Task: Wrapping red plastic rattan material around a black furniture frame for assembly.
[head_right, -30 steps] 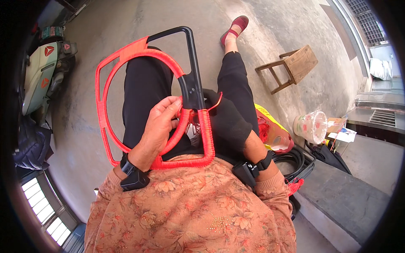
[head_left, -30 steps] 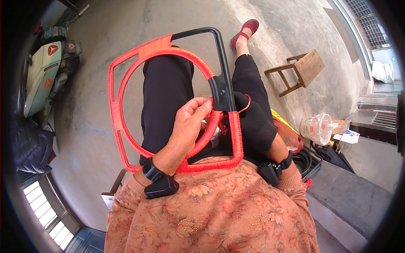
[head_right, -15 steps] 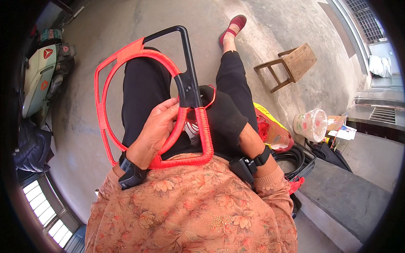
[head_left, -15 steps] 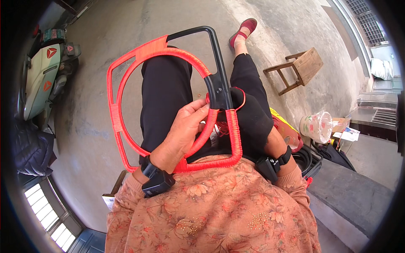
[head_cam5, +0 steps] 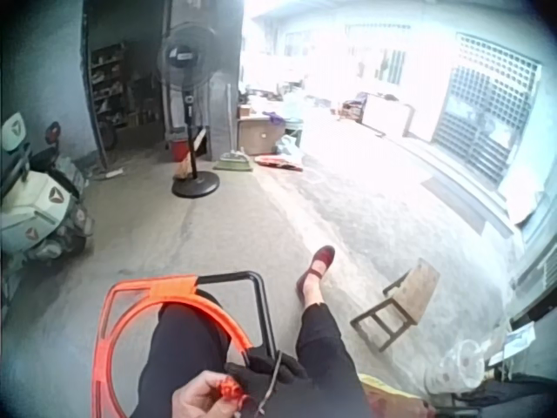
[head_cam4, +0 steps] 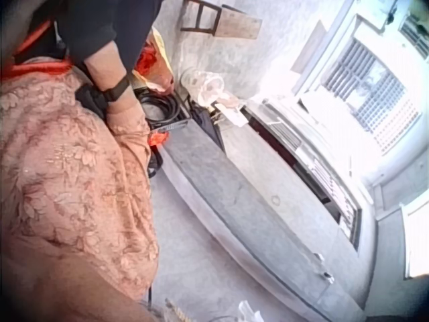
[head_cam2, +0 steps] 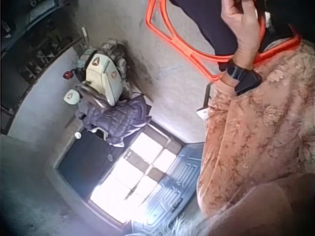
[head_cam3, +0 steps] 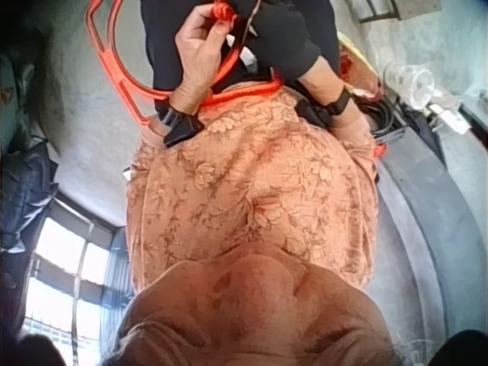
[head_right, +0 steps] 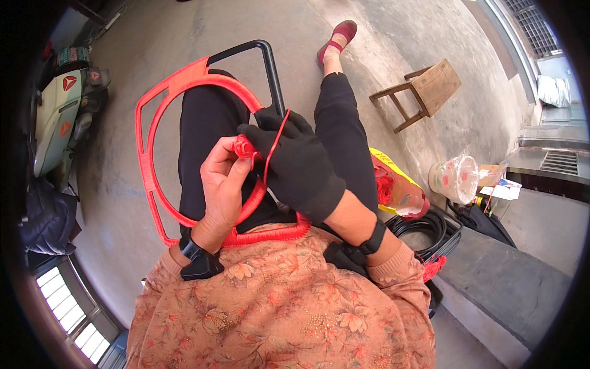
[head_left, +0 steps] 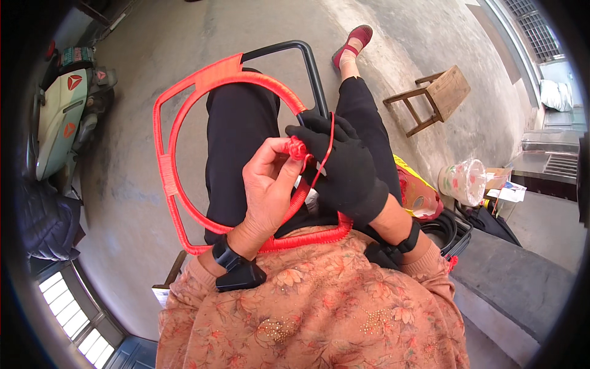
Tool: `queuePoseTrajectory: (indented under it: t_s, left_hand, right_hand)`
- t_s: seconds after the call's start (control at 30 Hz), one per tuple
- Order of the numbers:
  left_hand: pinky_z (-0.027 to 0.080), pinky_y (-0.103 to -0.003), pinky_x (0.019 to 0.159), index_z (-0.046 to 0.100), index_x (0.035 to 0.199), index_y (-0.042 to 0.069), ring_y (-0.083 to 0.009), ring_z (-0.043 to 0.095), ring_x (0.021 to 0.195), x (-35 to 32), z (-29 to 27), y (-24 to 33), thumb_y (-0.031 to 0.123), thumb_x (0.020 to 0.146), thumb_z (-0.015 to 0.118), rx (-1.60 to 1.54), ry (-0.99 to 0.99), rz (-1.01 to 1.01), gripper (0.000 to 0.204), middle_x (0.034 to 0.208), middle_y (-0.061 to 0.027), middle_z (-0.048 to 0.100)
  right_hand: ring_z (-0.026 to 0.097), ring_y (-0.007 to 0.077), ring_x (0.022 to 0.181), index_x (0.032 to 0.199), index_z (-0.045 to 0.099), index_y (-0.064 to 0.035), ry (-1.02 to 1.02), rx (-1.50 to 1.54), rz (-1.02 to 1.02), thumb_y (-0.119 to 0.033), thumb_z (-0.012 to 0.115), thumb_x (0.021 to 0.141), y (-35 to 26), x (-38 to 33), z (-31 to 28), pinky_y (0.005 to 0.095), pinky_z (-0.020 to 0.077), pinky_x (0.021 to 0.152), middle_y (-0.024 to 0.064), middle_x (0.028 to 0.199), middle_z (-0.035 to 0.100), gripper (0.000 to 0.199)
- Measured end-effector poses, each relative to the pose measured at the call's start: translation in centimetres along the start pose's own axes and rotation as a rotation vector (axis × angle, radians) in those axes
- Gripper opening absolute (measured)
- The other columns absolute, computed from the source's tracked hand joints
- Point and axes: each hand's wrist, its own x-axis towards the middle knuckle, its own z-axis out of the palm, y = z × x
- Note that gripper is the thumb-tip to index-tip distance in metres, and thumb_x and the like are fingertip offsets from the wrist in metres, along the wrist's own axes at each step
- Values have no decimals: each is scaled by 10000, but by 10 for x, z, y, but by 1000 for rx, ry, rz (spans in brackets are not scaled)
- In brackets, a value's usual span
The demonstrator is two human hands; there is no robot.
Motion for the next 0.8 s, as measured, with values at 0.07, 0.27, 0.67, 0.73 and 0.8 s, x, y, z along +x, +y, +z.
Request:
queuePoseTrajectory:
  t_s: [0.07,0.27,0.67,0.73,0.8]
  left_hand:
    - [459,-246,750,566,1002,11,-77,551,817,0,4,2,50,910,553,-39,30,4,100,915,-24,596]
    - [466,-185,575,569,900,25,-53,555,672,-2,-7,-10,131,928,553,100,158,-183,111,756,-5,567]
    - [529,-232,563,605,964,25,-131,647,682,1,-7,-5,195,933,577,-229,-39,-592,175,815,-79,658]
    - [531,-236,560,606,962,28,-138,651,676,3,-10,-7,194,930,581,-241,-46,-616,171,811,-85,662]
    - [533,-238,566,606,943,27,-137,651,674,3,-11,-5,184,927,583,-248,-84,-654,160,801,-85,660]
  right_hand:
    - [599,289,994,1066,623,-61,57,-66,-62,-36,695,683,6,-1,4,374,498,830,102,1054,630,391]
    - [646,188,828,1018,639,-45,-57,306,362,-77,669,781,33,-30,-43,303,501,743,106,874,662,241]
    - [564,82,790,1042,619,-27,-116,396,678,-102,629,859,54,-85,-56,259,463,707,14,857,636,199]
    - [547,72,765,1059,618,-16,-122,720,954,-176,644,870,10,-59,-46,249,459,711,-3,866,630,249]
    - [546,67,759,1057,626,-20,-224,802,942,-204,648,874,3,-57,-37,246,456,706,-3,858,631,261]
